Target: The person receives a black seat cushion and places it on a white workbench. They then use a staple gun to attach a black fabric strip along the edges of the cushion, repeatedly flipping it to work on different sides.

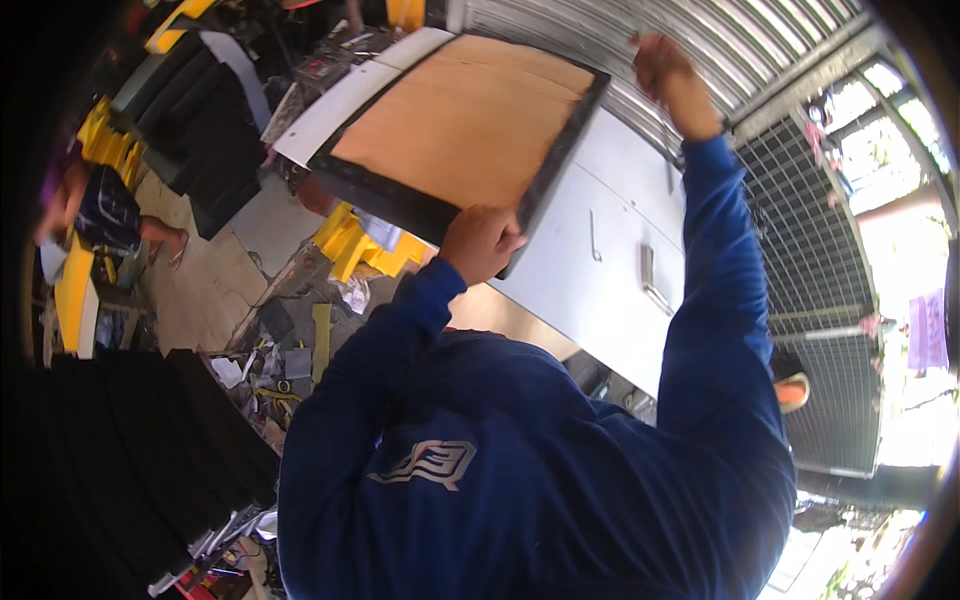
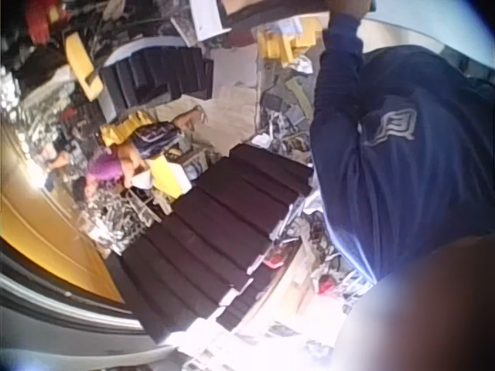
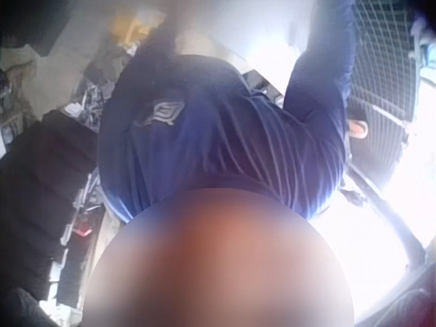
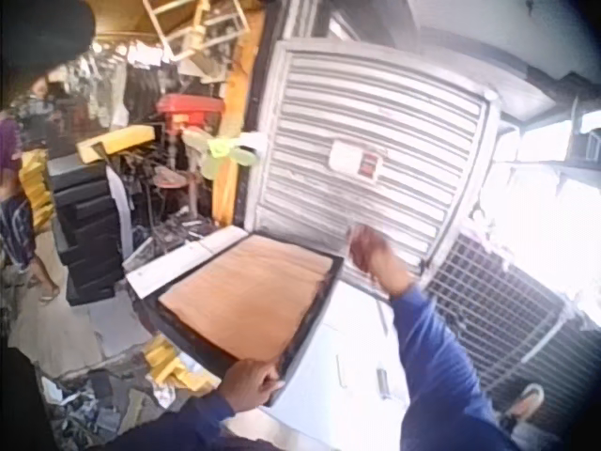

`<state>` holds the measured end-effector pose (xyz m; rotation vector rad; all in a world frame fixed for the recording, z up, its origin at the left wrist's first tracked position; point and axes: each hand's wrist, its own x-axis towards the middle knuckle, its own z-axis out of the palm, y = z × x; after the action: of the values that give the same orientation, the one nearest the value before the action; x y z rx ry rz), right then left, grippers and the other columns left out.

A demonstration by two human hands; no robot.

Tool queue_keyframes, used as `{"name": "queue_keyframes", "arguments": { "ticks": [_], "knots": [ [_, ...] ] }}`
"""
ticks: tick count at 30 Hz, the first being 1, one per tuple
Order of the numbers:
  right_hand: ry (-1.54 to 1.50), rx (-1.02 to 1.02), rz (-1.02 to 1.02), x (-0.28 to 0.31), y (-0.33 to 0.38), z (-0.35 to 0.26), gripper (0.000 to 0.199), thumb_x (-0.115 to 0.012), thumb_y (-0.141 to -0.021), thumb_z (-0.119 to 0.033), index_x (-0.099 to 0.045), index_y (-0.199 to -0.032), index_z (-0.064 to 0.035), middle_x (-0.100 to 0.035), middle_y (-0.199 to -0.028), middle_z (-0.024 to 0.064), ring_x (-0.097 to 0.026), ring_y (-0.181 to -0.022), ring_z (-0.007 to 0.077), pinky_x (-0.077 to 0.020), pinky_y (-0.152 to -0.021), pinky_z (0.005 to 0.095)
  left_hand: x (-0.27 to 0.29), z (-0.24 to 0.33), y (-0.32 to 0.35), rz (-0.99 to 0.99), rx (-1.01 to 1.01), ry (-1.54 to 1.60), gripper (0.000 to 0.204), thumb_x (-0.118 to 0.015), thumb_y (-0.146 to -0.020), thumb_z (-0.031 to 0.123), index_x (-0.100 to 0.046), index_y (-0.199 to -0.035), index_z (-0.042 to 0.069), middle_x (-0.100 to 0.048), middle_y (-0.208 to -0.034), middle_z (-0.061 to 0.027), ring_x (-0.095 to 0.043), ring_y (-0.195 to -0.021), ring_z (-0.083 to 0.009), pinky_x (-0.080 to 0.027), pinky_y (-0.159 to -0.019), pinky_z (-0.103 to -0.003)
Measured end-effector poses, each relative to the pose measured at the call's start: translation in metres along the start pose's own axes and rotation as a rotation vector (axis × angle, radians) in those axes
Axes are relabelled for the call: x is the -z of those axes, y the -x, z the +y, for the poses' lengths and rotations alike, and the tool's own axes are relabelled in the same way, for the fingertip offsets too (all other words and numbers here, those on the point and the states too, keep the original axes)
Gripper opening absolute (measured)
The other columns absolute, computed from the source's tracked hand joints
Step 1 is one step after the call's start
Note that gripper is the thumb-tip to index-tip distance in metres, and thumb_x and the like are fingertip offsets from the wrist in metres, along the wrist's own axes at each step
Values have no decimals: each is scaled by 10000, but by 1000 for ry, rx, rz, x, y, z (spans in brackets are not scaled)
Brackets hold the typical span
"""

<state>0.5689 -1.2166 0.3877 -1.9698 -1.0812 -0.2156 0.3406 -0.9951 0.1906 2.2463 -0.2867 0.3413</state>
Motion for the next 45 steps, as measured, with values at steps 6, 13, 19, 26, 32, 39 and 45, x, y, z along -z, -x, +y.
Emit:
{"name": "queue_keyframes", "arguments": {
  "ticks": [6,13,19,26,32,39,45],
  "knots": [
    [76,-579,150,-59,246,84,217,-630,-986,-232,-604,-1008,-17,-549,-688,52,-483,-638,142,-410,-586,324,-81,-9,47,216,81,-189,141,-711,-863,155,-578,-853,109,-675,-992,-60,-601,-1021,-359,-307,-1051,-691],
    [311,-812,365,-126,371,145,155,-616,-915,-164,-577,-981,-30,-689,-839,255,-658,-785,462,-510,-701,534,-39,-13,49,-44,-57,-277,367,-680,-772,8,-575,-1118,69,-609,-1100,-130,-564,-1091,-370,-437,-976,-431],
    [410,-985,265,-141,359,158,250,-625,-900,-167,-601,-1121,-55,-677,-1053,241,-652,-969,430,-518,-826,511,-20,-15,48,-6,-46,-398,385,-710,-775,9,-606,-1139,84,-591,-1170,-130,-543,-1146,-365,-424,-1011,-450],
    [131,-200,182,-160,277,61,312,-748,-864,-151,-659,-1155,-84,-632,-1066,114,-647,-912,284,-540,-786,382,-22,-26,42,-100,23,-402,306,-769,-816,179,-675,-1107,165,-595,-1276,-58,-523,-1232,-294,-368,-1038,-451],
    [51,-167,-28,-212,249,-21,382,-762,-856,-213,-649,-1210,-124,-545,-1335,218,-624,-1105,381,-543,-883,432,-5,-41,15,-297,-25,-377,175,-773,-808,222,-722,-972,186,-602,-1281,-7,-503,-1267,-239,-331,-1047,-477],
    [-5,-438,169,-241,251,-17,139,-737,-858,-149,-675,-939,-56,-564,-1352,282,-668,-1015,431,-554,-845,444,3,-48,-19,-531,-229,-336,160,-747,-853,241,-710,-965,132,-549,-1426,-65,-387,-1414,-353,-300,-1126,-486],
    [35,-537,371,-251,256,-33,130,-735,-854,-98,-658,-942,-42,-596,-1314,277,-695,-958,418,-566,-780,440,-7,-72,-47,-752,-531,-294,257,-697,-906,341,-715,-1051,130,-282,-1618,-42,-153,-1504,-440,-142,-1188,-669]
  ]
}}
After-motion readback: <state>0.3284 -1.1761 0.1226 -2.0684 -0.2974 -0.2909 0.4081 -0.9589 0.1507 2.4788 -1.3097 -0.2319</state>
